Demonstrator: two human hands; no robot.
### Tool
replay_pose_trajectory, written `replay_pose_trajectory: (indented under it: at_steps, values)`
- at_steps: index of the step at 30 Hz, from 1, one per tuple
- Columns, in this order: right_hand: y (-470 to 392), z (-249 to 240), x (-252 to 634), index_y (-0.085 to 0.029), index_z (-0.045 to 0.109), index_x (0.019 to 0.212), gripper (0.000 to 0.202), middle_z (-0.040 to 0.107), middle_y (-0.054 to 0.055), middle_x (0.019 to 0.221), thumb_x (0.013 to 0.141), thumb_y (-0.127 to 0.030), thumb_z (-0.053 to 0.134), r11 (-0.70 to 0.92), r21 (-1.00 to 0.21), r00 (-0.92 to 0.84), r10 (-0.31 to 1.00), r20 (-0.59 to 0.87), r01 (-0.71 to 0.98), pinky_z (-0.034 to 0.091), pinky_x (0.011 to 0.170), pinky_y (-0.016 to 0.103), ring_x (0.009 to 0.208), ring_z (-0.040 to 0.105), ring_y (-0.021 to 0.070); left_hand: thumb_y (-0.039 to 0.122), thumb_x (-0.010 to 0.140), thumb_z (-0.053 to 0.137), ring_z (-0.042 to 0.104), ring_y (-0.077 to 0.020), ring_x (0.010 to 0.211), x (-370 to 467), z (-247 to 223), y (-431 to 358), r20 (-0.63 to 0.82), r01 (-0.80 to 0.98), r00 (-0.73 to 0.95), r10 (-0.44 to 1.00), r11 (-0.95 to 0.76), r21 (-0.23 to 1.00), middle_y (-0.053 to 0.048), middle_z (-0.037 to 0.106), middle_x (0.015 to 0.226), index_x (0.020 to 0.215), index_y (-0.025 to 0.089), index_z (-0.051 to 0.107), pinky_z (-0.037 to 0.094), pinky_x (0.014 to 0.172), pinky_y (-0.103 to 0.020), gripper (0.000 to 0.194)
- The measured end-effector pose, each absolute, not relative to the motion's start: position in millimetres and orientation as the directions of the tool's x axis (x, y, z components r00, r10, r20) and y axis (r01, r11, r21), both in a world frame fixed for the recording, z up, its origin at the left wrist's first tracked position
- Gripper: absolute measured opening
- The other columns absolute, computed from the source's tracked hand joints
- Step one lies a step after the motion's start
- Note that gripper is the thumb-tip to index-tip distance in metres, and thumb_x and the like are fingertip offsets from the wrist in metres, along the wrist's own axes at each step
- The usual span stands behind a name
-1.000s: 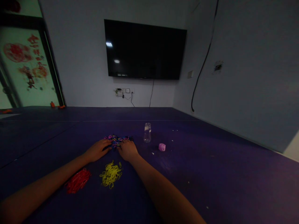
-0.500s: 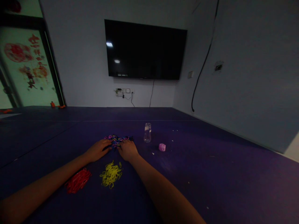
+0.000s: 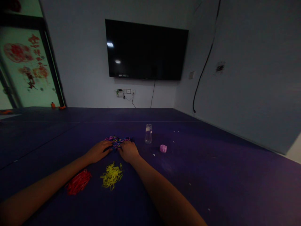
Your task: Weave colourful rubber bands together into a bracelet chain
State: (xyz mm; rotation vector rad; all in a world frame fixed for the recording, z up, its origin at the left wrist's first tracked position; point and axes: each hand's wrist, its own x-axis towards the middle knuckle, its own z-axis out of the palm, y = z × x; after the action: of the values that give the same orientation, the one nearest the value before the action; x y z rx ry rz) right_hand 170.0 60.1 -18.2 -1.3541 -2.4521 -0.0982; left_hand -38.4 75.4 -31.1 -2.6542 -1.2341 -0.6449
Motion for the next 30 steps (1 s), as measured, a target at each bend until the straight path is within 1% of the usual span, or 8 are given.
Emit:
replay_pose_trajectory:
  at_steps: [7,16,30]
  values:
    - [61.1,-20.1,170.0,-0.016,0.062,0.113,0.037,0.061,0.013,0.122,0.093,-0.035,0.038,0.550,-0.090,-0.497,0.803,0.330,0.830,0.039,0.094,0.035,0.113,0.054,0.0240,0.027,0.090,0.049,0.057,-0.0237,0.108,-39.1,-31.4,75.2,0.443,0.744,0.579,0.684,-0.666,0.056,-0.010,0.064,0.114,0.110,0.018,0.062,0.044,0.096,-0.040,0.026]
    - [60.5,-19.2,170.0,-0.017,0.063,0.112,0.035,0.062,0.011,0.118,0.094,-0.035,0.039,0.551,-0.105,-0.493,0.805,0.330,0.828,0.039,0.094,0.035,0.110,0.055,0.0231,0.028,0.091,0.046,0.058,-0.0236,0.108,-39.1,-30.8,74.7,0.449,0.747,0.578,0.682,-0.664,0.046,-0.011,0.064,0.114,0.110,0.017,0.062,0.044,0.096,-0.040,0.027]
    - [60.4,-20.6,170.3,-0.016,0.062,0.113,0.037,0.062,0.012,0.119,0.094,-0.035,0.037,0.556,-0.089,-0.501,0.799,0.332,0.827,0.039,0.094,0.036,0.112,0.054,0.0238,0.028,0.091,0.047,0.058,-0.0243,0.108,-38.7,-32.0,75.0,0.449,0.753,0.568,0.690,-0.656,0.054,-0.011,0.064,0.114,0.109,0.017,0.063,0.044,0.096,-0.041,0.026]
